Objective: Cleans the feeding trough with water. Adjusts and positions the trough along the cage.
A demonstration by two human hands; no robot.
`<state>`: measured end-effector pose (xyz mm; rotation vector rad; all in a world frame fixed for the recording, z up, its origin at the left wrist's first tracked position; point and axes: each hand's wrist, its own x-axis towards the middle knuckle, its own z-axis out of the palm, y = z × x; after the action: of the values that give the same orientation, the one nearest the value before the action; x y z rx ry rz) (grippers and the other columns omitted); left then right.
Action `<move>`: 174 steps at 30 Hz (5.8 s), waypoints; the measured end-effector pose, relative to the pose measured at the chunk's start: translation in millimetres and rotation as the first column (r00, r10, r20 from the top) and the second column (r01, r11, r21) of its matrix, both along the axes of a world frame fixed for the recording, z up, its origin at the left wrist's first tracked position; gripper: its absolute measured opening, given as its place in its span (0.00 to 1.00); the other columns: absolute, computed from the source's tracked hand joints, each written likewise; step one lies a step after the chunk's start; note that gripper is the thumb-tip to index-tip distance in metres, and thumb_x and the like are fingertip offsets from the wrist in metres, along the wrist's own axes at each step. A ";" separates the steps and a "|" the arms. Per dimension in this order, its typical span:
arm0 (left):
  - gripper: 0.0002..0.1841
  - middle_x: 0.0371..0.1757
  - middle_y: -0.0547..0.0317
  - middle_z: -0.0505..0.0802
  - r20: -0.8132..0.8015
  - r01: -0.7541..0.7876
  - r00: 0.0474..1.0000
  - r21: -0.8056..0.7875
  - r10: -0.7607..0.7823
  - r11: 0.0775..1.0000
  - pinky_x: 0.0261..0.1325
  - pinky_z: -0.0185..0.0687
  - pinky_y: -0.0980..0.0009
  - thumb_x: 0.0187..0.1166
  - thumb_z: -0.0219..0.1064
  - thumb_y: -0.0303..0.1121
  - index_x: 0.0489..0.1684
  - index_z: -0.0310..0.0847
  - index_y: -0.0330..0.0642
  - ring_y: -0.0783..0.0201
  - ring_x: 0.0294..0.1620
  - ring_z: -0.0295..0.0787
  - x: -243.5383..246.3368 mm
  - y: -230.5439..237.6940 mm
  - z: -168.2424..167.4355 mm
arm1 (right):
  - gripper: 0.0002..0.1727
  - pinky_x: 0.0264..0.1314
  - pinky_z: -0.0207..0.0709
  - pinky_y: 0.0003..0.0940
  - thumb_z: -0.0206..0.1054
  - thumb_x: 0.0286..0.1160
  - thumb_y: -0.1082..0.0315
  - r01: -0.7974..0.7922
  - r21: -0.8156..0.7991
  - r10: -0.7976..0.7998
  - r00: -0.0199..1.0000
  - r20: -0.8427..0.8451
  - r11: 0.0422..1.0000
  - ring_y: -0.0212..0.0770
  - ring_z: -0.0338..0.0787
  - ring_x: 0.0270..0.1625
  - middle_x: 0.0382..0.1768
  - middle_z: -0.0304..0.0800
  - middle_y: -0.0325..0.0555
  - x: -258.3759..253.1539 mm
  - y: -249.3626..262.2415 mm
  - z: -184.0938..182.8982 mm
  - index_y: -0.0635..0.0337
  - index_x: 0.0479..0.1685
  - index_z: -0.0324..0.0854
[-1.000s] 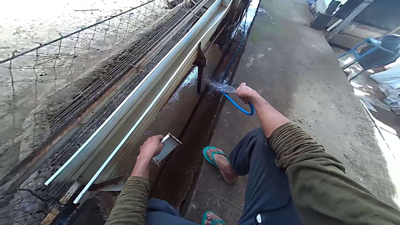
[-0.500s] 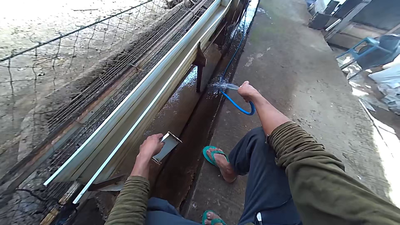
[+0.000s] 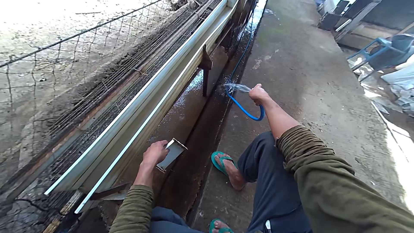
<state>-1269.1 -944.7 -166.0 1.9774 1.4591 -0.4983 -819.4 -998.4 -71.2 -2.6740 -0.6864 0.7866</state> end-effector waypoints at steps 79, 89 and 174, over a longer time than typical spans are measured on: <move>0.15 0.61 0.36 0.90 -0.023 -0.004 1.000 -0.002 0.004 1.000 0.64 0.76 0.31 0.84 0.66 0.36 0.62 0.85 0.42 0.36 0.66 0.85 -3.4 -2.0 2.1 | 0.33 0.43 0.79 0.49 0.51 0.90 0.58 -0.022 -0.010 0.022 0.998 -0.052 1.000 0.53 0.86 0.43 0.55 0.80 0.63 8.4 4.7 -7.3 0.60 0.88 0.45; 0.15 0.60 0.36 0.90 -0.016 0.004 1.000 -0.006 -0.004 1.000 0.63 0.76 0.31 0.84 0.66 0.36 0.63 0.85 0.41 0.36 0.65 0.86 -5.6 -0.6 -0.5 | 0.32 0.42 0.79 0.47 0.48 0.91 0.59 -0.027 0.005 0.027 0.999 -0.039 1.000 0.51 0.86 0.41 0.52 0.80 0.61 8.3 1.5 -5.0 0.62 0.88 0.45; 0.15 0.60 0.34 0.89 -0.029 -0.036 0.999 -0.004 0.036 0.999 0.64 0.75 0.30 0.83 0.67 0.37 0.60 0.84 0.38 0.34 0.66 0.85 -8.4 1.4 1.7 | 0.37 0.57 0.84 0.53 0.52 0.87 0.61 0.109 0.076 -0.112 0.993 0.042 0.991 0.57 0.90 0.60 0.66 0.82 0.65 1.7 5.8 -0.8 0.60 0.92 0.40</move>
<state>-1277.5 -943.3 -164.3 1.9443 1.5073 -0.5159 -817.7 -992.6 -72.0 -2.6445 -0.5608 0.6600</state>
